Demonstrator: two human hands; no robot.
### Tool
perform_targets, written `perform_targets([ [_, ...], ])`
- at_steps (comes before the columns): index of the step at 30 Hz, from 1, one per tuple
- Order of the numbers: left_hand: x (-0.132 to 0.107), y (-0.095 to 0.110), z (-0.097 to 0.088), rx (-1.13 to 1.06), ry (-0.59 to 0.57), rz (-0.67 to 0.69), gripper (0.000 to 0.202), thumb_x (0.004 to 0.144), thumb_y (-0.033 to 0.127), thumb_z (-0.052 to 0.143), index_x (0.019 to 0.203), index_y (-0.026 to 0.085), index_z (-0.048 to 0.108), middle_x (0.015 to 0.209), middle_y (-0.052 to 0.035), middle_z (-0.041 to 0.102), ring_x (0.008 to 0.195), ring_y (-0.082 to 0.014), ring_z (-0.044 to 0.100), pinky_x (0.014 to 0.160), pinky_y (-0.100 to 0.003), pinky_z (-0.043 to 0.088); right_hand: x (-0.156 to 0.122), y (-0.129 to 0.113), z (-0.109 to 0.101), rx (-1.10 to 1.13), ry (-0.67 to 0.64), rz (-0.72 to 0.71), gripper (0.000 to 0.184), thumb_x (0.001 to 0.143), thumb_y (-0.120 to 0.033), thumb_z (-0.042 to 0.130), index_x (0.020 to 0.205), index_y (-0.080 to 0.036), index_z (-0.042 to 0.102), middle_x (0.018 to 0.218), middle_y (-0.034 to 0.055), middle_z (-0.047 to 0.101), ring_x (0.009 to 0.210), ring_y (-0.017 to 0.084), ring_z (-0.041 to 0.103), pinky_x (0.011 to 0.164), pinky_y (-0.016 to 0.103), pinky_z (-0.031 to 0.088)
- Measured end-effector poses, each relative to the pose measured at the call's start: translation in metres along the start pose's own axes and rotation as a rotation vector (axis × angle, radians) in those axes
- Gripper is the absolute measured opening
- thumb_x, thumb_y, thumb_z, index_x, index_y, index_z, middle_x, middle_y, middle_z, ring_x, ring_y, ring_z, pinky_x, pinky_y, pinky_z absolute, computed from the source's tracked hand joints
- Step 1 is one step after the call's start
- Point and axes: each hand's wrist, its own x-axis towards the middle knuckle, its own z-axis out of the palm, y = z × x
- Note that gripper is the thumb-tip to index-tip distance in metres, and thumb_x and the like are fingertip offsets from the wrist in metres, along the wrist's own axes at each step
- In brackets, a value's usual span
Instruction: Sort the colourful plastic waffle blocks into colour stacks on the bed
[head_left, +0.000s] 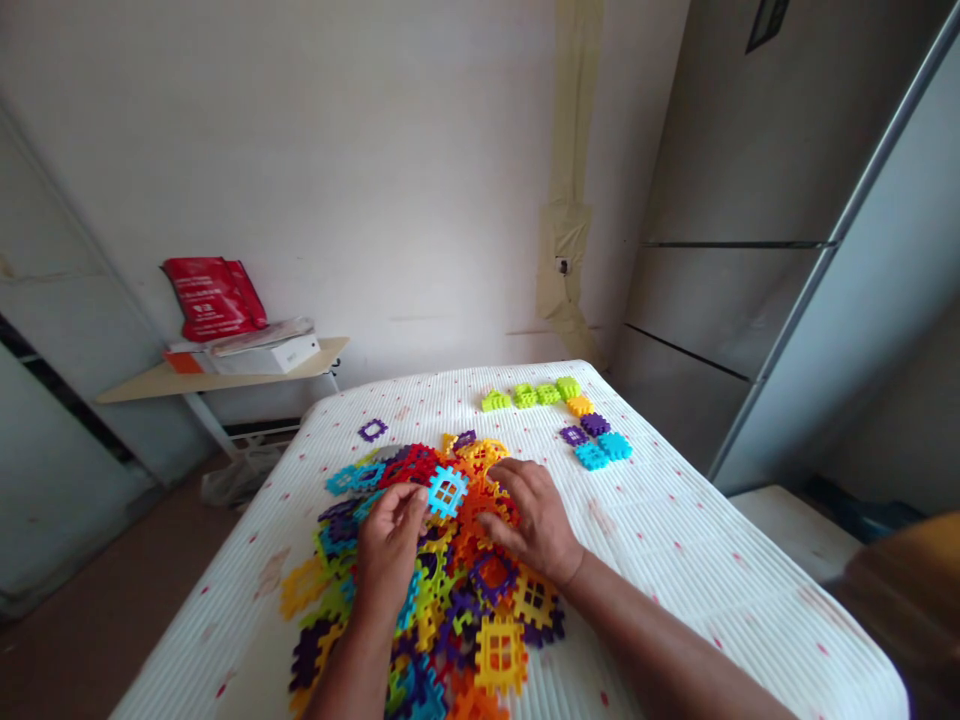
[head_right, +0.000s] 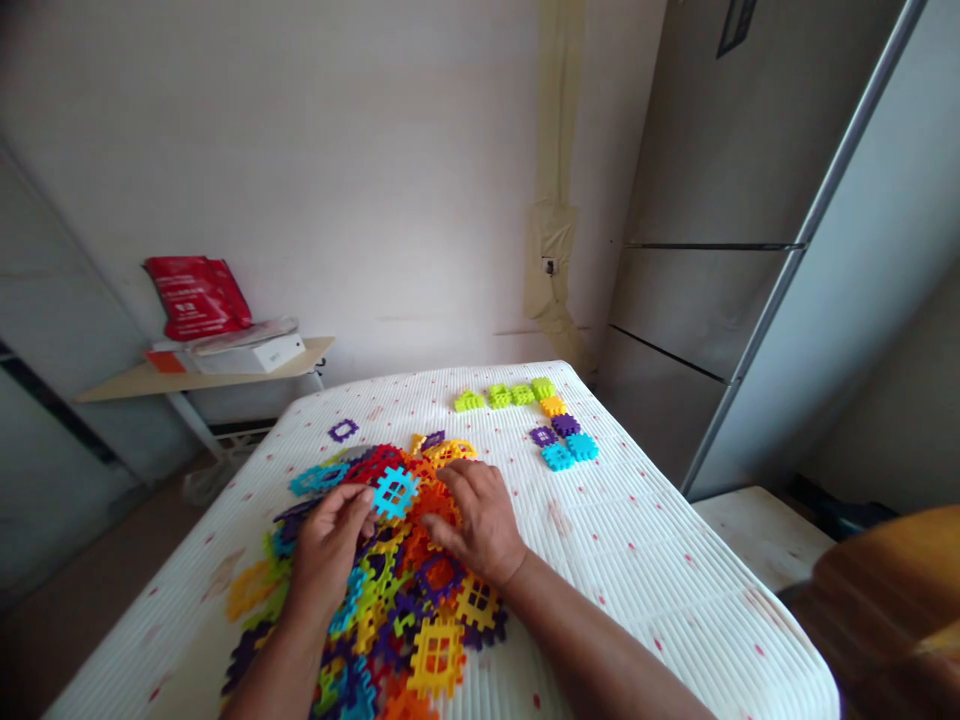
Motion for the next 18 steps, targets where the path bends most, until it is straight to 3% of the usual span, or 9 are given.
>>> perform_targets([
  [5,-0.003,-0.001,0.003,-0.035,-0.085,-0.043,0.033,0.075,0.049,0.060,0.082,0.017,0.058,0.054,0.0052,0.052,0.053,-0.0106,0.048,0.052,-0.020,0.039,0.001,-0.027,0.009,0.026,-0.051,-0.055,0.048,0.084,-0.044,0.057,0.123,-0.017,0.050,0.115,0.0127,0.057,0.101,0.025,0.052,0.085,0.041,0.043],
  [18,-0.007,-0.002,0.010,-0.093,-0.135,-0.082,0.036,0.073,0.051,0.062,0.082,0.017,0.059,0.058,0.0025,0.057,0.054,-0.0120,0.051,0.053,-0.022,0.043,-0.002,-0.019,0.009,-0.025,-0.081,-0.004,0.042,0.085,-0.038,0.056,0.120,-0.017,0.052,0.109,0.0109,0.060,0.095,0.023,0.052,0.082,0.037,0.040],
])
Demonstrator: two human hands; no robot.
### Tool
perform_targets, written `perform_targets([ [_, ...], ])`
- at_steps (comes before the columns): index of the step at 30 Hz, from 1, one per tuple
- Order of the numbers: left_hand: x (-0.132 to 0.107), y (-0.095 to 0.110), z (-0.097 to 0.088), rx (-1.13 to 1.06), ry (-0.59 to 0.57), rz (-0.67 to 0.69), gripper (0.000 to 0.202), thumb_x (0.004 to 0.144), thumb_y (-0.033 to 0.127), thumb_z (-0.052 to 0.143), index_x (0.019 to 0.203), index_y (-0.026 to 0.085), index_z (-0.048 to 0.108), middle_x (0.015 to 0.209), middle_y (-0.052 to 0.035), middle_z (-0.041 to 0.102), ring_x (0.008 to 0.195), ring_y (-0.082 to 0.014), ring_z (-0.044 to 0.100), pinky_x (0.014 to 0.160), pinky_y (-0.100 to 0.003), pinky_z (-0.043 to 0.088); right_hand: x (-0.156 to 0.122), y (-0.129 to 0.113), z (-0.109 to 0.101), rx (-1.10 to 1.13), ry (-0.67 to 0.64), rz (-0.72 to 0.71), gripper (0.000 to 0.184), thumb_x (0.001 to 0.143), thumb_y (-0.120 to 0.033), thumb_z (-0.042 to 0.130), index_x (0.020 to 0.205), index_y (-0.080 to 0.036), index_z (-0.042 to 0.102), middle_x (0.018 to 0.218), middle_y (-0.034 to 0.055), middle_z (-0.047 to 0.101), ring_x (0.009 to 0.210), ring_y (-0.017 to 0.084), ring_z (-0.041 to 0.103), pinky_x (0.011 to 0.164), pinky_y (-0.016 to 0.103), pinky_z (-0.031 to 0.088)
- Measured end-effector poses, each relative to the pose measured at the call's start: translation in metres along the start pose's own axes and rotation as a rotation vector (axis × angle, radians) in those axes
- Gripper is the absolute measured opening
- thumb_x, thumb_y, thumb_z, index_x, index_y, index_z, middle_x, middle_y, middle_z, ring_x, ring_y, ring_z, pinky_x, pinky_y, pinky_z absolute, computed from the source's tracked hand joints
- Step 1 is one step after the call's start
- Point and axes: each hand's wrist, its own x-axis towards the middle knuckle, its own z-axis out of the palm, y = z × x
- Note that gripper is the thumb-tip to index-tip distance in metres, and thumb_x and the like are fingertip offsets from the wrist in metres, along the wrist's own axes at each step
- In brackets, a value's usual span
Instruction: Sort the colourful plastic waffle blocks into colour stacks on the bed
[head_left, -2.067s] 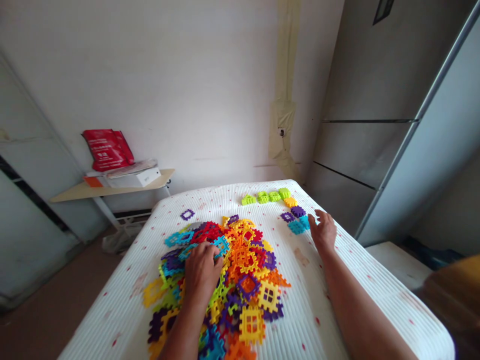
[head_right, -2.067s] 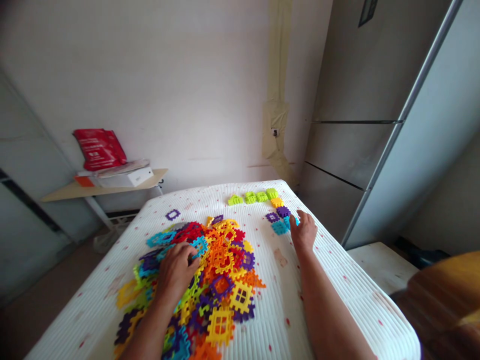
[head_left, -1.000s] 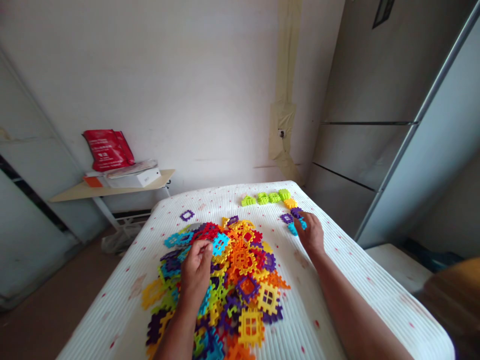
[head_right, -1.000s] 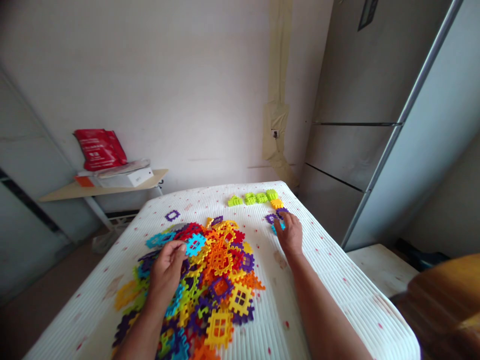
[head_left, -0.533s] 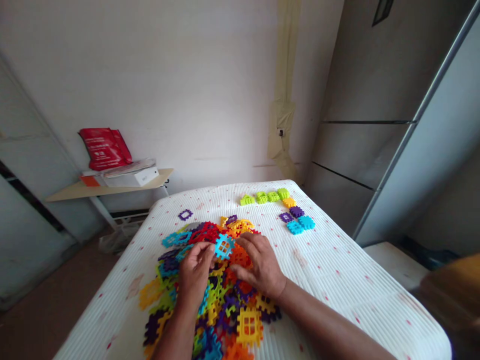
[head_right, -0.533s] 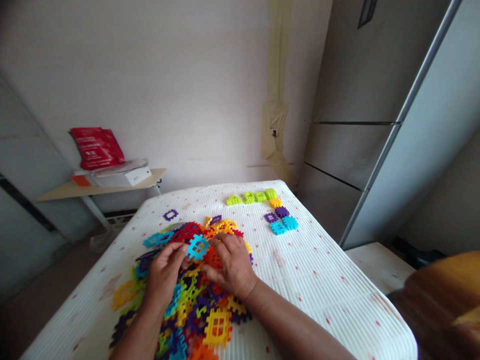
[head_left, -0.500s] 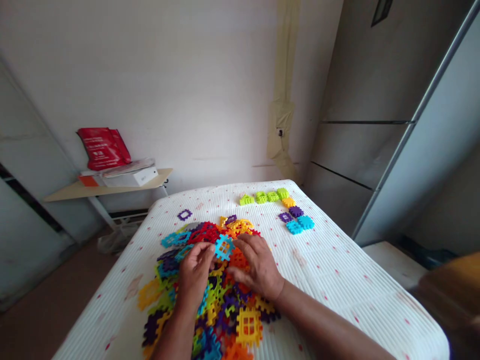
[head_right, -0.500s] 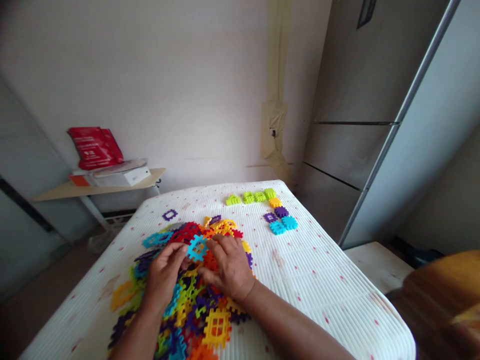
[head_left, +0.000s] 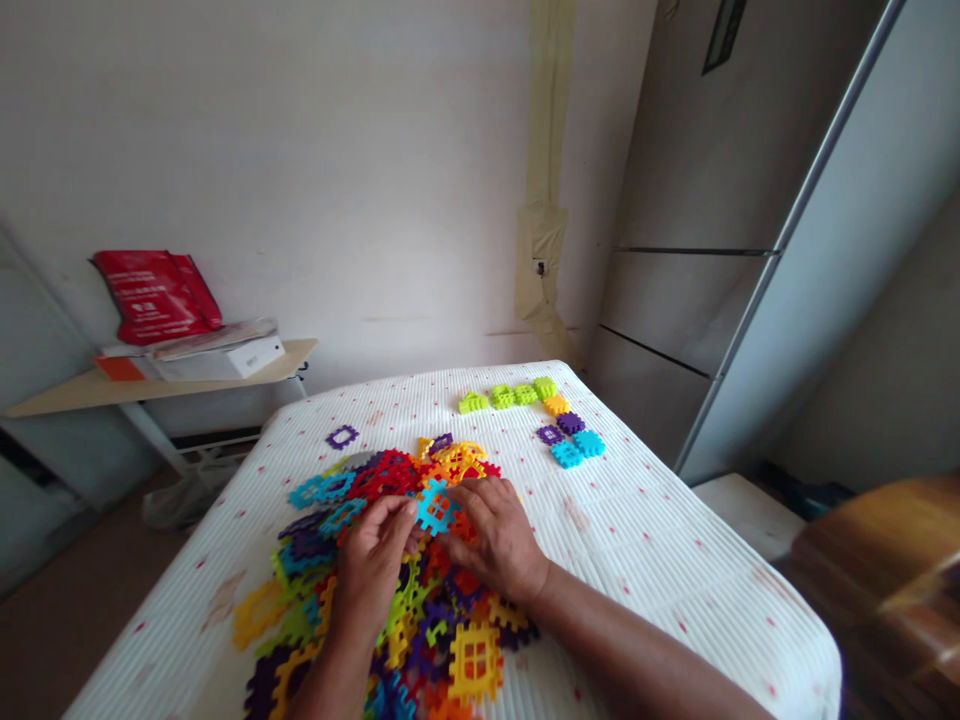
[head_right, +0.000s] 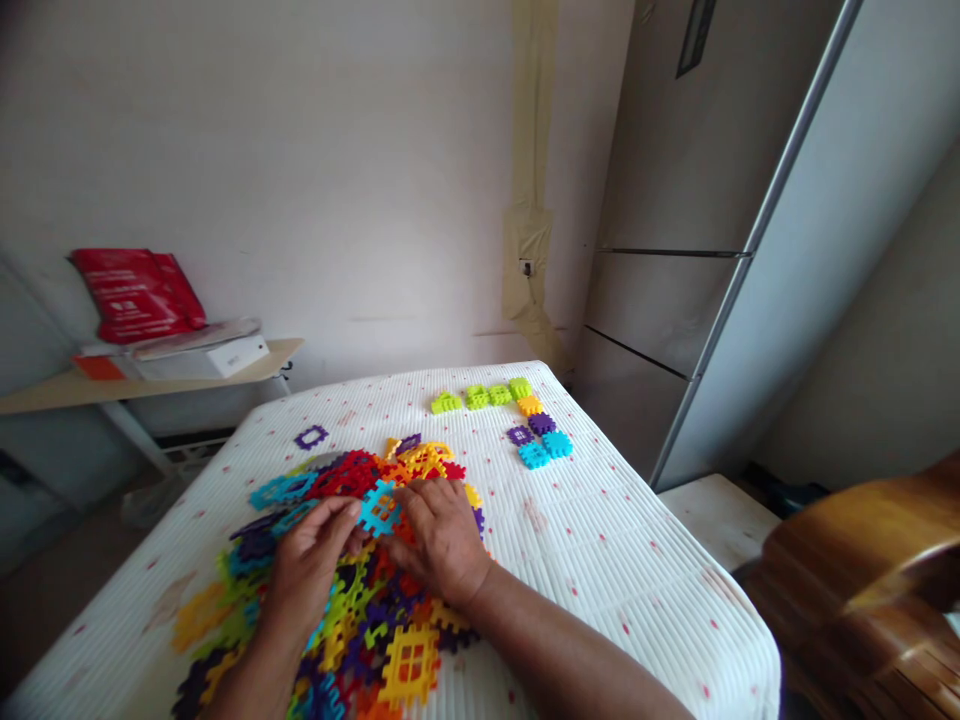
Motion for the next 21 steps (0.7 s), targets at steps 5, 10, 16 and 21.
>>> perform_targets([
  [5,0.003,0.000,-0.002,-0.014,0.081,0.050,0.044,0.071,0.053,0.063,0.094,0.015,0.060,0.068,-0.0009,0.062,0.062,-0.0139,0.056,0.056,-0.023,0.046,0.002,0.050,-0.018,-0.157,0.145,0.135,0.030,0.086,-0.035,0.055,0.109,-0.017,0.060,0.106,0.0107,0.063,0.095,0.023,0.055,0.082,0.037,0.040],
  [10,0.006,-0.005,-0.004,0.036,0.091,0.046,0.045,0.072,0.054,0.061,0.094,0.015,0.061,0.070,-0.0022,0.062,0.063,-0.0146,0.057,0.060,-0.025,0.048,-0.015,0.126,-0.047,-0.421,0.180,0.509,0.025,0.083,-0.033,0.059,0.099,-0.016,0.065,0.100,0.0108,0.067,0.093,0.024,0.058,0.083,0.035,0.041],
  [16,0.005,-0.004,-0.004,0.055,0.102,0.028,0.048,0.068,0.057,0.062,0.091,0.014,0.062,0.069,-0.0034,0.063,0.062,-0.0155,0.056,0.062,-0.027,0.049,-0.027,0.147,-0.059,-0.603,-0.026,0.797,0.027,0.084,-0.034,0.054,0.098,-0.016,0.067,0.096,0.0095,0.068,0.087,0.021,0.061,0.073,0.028,0.041],
  [21,0.004,-0.001,-0.004,0.066,0.107,0.029,0.049,0.067,0.057,0.062,0.090,0.014,0.062,0.068,-0.0035,0.064,0.061,-0.0157,0.057,0.062,-0.027,0.050,-0.024,0.139,-0.057,-0.662,-0.181,0.861,0.025,0.084,-0.032,0.053,0.097,-0.016,0.067,0.096,0.0099,0.068,0.087,0.022,0.062,0.069,0.027,0.040],
])
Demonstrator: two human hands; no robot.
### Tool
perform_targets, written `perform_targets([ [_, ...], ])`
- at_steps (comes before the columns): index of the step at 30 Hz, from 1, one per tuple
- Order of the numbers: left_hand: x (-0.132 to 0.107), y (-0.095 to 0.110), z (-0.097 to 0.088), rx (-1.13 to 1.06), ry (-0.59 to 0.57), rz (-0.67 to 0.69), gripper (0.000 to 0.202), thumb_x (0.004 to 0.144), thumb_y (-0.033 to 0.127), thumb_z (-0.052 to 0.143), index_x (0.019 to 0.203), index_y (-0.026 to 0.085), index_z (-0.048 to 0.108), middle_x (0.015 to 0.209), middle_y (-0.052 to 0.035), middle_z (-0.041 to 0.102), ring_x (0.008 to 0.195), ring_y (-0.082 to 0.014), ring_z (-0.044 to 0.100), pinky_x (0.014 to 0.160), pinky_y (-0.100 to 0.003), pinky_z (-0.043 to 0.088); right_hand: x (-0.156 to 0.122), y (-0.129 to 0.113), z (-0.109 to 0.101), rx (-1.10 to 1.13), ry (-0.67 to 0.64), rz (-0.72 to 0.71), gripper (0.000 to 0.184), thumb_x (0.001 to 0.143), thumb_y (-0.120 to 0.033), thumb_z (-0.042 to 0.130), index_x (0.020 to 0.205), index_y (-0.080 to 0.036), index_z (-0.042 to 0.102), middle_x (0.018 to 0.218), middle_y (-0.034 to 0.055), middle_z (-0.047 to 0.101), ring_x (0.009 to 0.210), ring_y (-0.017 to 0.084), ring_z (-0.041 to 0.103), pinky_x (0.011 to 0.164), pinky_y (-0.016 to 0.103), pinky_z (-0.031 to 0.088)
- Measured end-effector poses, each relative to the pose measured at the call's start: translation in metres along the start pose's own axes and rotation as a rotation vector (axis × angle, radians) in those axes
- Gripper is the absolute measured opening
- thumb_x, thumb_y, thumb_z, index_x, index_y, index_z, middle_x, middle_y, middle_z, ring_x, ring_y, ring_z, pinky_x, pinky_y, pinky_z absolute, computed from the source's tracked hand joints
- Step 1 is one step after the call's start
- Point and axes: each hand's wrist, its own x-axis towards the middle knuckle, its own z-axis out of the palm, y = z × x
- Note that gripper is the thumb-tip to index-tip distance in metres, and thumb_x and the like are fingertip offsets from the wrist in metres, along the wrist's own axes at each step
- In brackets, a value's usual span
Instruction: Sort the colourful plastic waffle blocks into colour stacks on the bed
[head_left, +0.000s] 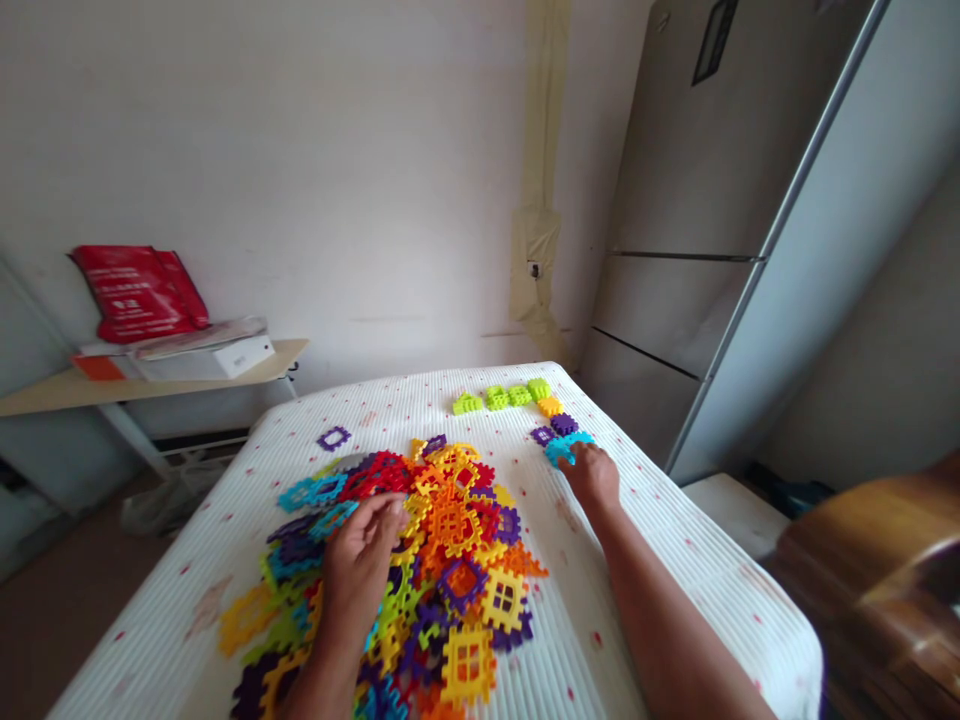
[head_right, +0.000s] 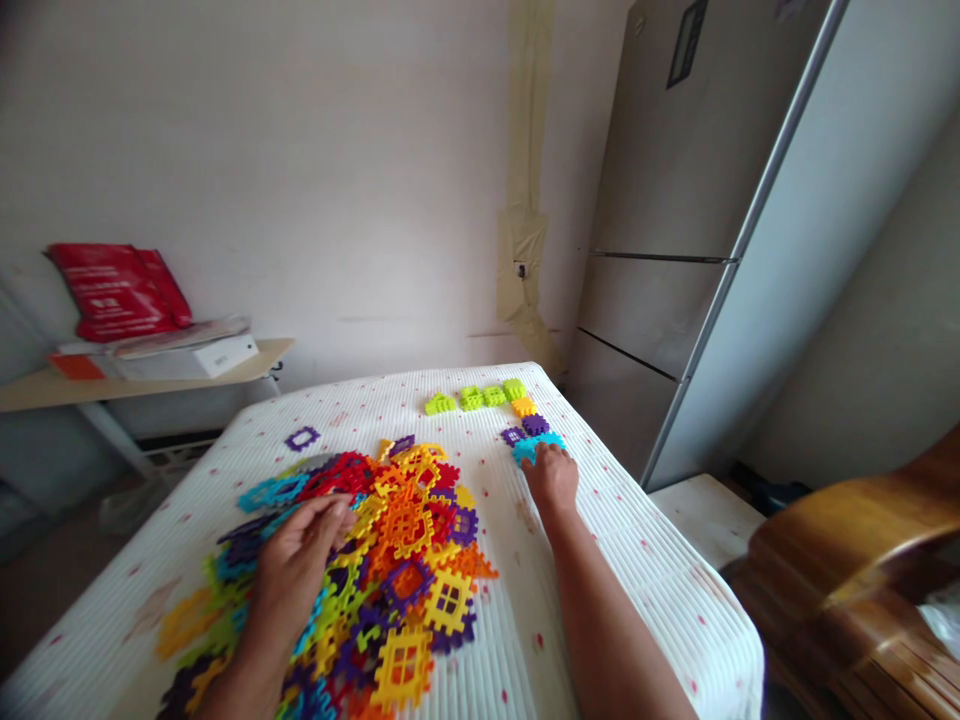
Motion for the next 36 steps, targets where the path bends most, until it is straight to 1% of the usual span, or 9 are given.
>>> perform_targets([
  [2,0.0000,0.0017,0.0003,0.004,0.002,0.000,0.049,0.066,0.058,0.062,0.089,0.014,0.063,0.067,-0.0036,0.064,0.061,-0.0159,0.057,0.062,-0.027,0.050,-0.0008,-0.0019,-0.0015,-0.017,-0.030,0.007,0.024,0.083,-0.032,0.053,0.096,-0.016,0.066,0.096,0.0095,0.067,0.088,0.022,0.061,0.069,0.027,0.039],
  [7,-0.0005,0.0059,0.0016,0.013,0.013,0.010,0.048,0.065,0.058,0.061,0.086,0.015,0.063,0.065,-0.0027,0.063,0.058,-0.0157,0.057,0.062,-0.028,0.050,-0.0018,-0.0043,-0.0030,-0.024,-0.054,0.000,0.024,0.083,-0.031,0.054,0.097,-0.015,0.065,0.096,0.0107,0.067,0.091,0.023,0.061,0.071,0.028,0.040],
  [11,-0.0010,0.0072,0.0019,0.014,0.018,0.011,0.048,0.065,0.058,0.062,0.086,0.015,0.064,0.065,-0.0028,0.064,0.058,-0.0160,0.057,0.061,-0.028,0.051,-0.0019,-0.0048,-0.0015,-0.021,-0.055,-0.007,0.024,0.083,-0.030,0.054,0.097,-0.014,0.065,0.097,0.0125,0.066,0.092,0.023,0.061,0.072,0.029,0.041],
  [17,-0.0012,0.0071,0.0014,0.014,0.011,0.034,0.046,0.066,0.057,0.062,0.085,0.016,0.064,0.063,-0.0022,0.063,0.057,-0.0159,0.057,0.060,-0.028,0.051,-0.0012,-0.0035,0.0013,-0.012,-0.063,-0.020,0.022,0.082,-0.029,0.054,0.095,-0.015,0.066,0.099,0.0112,0.066,0.094,0.024,0.060,0.072,0.030,0.041],
  [21,-0.0010,0.0071,0.0015,0.011,0.007,0.018,0.047,0.065,0.058,0.062,0.085,0.016,0.064,0.065,-0.0026,0.064,0.058,-0.0163,0.058,0.060,-0.028,0.051,-0.0009,-0.0023,0.0027,0.002,-0.054,-0.035,0.021,0.082,-0.027,0.054,0.094,-0.016,0.066,0.100,0.0108,0.065,0.095,0.023,0.059,0.073,0.029,0.040],
  [27,-0.0009,0.0080,0.0019,0.013,0.015,-0.003,0.048,0.063,0.059,0.063,0.084,0.015,0.064,0.065,-0.0038,0.065,0.060,-0.0171,0.059,0.062,-0.029,0.051,-0.0006,-0.0007,0.0056,0.031,-0.029,-0.056,0.023,0.081,-0.026,0.053,0.098,-0.016,0.066,0.100,0.0104,0.065,0.094,0.022,0.059,0.075,0.029,0.041],
  [36,-0.0002,0.0042,0.0003,0.027,0.005,0.028,0.046,0.066,0.056,0.062,0.087,0.015,0.064,0.066,-0.0037,0.065,0.058,-0.0163,0.058,0.060,-0.028,0.051,-0.0036,-0.0055,0.0014,-0.010,-0.059,-0.037,0.020,0.082,-0.027,0.054,0.094,-0.017,0.066,0.101,0.0101,0.064,0.098,0.025,0.056,0.072,0.032,0.039],
])
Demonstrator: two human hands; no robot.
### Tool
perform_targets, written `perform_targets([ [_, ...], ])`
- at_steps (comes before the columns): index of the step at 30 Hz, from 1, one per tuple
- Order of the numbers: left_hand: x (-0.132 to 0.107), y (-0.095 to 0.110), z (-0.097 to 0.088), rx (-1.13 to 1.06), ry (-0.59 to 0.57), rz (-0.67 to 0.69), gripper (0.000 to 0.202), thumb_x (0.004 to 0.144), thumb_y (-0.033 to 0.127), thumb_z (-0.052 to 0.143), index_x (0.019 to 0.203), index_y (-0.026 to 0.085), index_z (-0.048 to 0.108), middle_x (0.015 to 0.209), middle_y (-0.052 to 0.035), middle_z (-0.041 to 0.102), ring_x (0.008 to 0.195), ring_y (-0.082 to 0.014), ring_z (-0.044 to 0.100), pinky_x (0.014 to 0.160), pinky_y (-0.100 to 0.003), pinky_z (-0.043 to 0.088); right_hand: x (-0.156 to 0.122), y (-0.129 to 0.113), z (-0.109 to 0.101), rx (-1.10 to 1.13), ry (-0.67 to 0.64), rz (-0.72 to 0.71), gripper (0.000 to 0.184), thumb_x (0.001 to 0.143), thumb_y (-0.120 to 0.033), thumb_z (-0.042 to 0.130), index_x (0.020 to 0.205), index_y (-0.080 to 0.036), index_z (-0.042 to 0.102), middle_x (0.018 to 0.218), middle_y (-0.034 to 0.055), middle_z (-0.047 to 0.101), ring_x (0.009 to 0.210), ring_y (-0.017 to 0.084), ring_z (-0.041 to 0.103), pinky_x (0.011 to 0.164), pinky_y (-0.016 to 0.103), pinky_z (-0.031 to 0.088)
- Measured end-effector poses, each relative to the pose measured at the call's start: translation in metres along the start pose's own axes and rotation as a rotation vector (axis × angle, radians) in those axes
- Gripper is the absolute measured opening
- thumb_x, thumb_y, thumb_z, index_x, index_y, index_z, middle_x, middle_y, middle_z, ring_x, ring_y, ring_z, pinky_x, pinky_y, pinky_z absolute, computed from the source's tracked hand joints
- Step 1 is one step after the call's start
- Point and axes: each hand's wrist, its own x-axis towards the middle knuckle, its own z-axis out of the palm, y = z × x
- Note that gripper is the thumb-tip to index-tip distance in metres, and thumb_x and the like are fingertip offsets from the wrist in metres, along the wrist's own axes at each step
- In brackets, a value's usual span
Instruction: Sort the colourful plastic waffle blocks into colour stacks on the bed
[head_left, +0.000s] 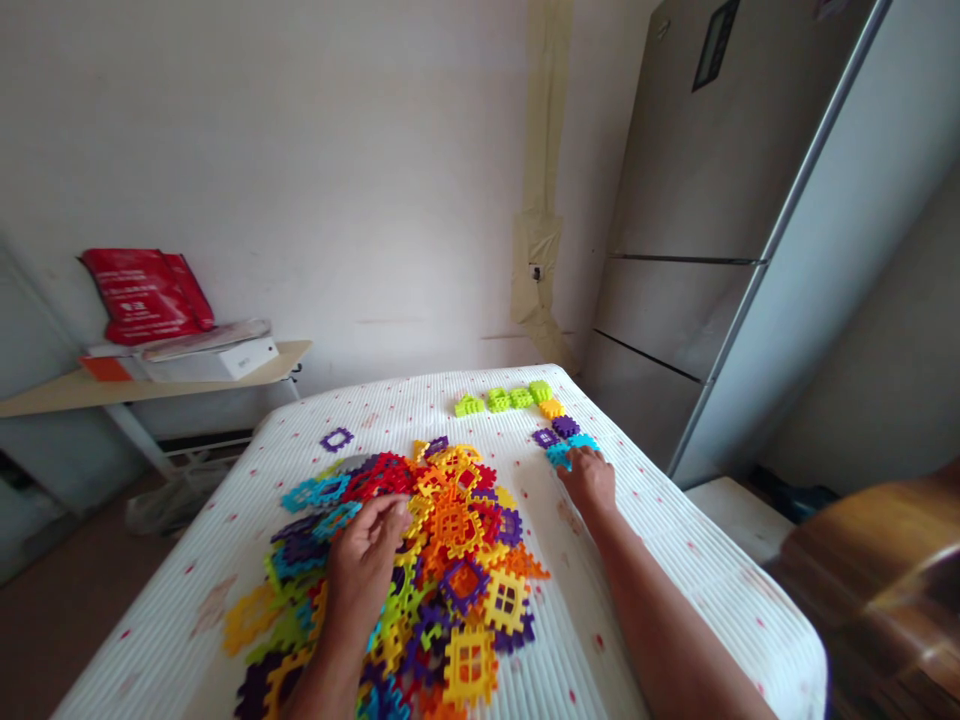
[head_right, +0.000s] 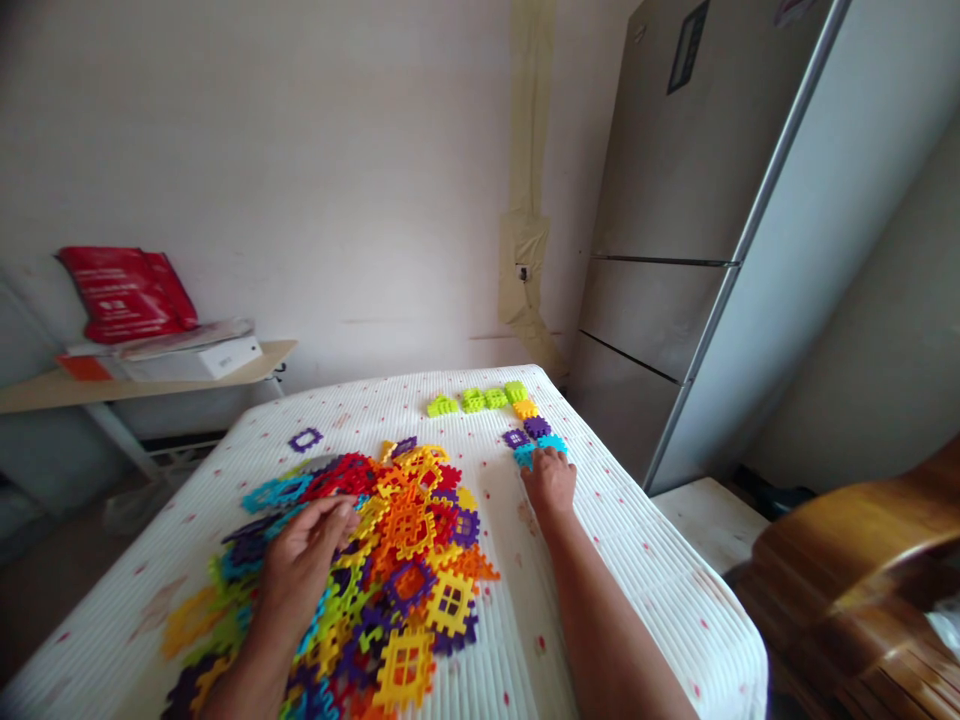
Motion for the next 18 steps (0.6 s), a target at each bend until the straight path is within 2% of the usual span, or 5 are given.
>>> perform_targets([
  [7,-0.001,0.000,0.001,-0.015,0.015,0.014,0.043,0.068,0.054,0.062,0.085,0.015,0.065,0.066,-0.0036,0.065,0.058,-0.0164,0.060,0.058,-0.027,0.050,-0.002,-0.001,-0.001,-0.002,-0.006,0.003,0.021,0.082,-0.027,0.054,0.097,-0.017,0.065,0.102,0.0109,0.064,0.099,0.025,0.056,0.073,0.032,0.038],
  [11,-0.002,0.001,0.000,-0.012,0.009,0.038,0.039,0.070,0.051,0.061,0.085,0.015,0.066,0.067,-0.0038,0.065,0.059,-0.0157,0.059,0.058,-0.026,0.050,-0.002,0.000,0.000,0.027,0.068,-0.023,0.020,0.083,-0.027,0.053,0.095,-0.017,0.066,0.104,0.0106,0.064,0.097,0.025,0.056,0.073,0.033,0.039],
  [15,-0.002,0.002,0.000,-0.014,0.035,0.035,0.037,0.070,0.049,0.061,0.084,0.015,0.066,0.065,-0.0034,0.065,0.057,-0.0155,0.059,0.058,-0.026,0.050,0.002,0.001,0.005,0.126,0.220,-0.172,0.020,0.085,-0.025,0.051,0.097,-0.018,0.066,0.102,0.0097,0.064,0.096,0.023,0.056,0.079,0.033,0.040],
  [18,-0.001,0.000,0.000,0.002,0.044,0.032,0.036,0.071,0.048,0.061,0.085,0.015,0.066,0.066,-0.0035,0.065,0.058,-0.0157,0.059,0.058,-0.026,0.049,0.002,-0.002,0.009,0.213,0.287,-0.309,0.021,0.086,-0.022,0.049,0.096,-0.018,0.066,0.098,0.0090,0.066,0.094,0.022,0.057,0.083,0.033,0.041],
])
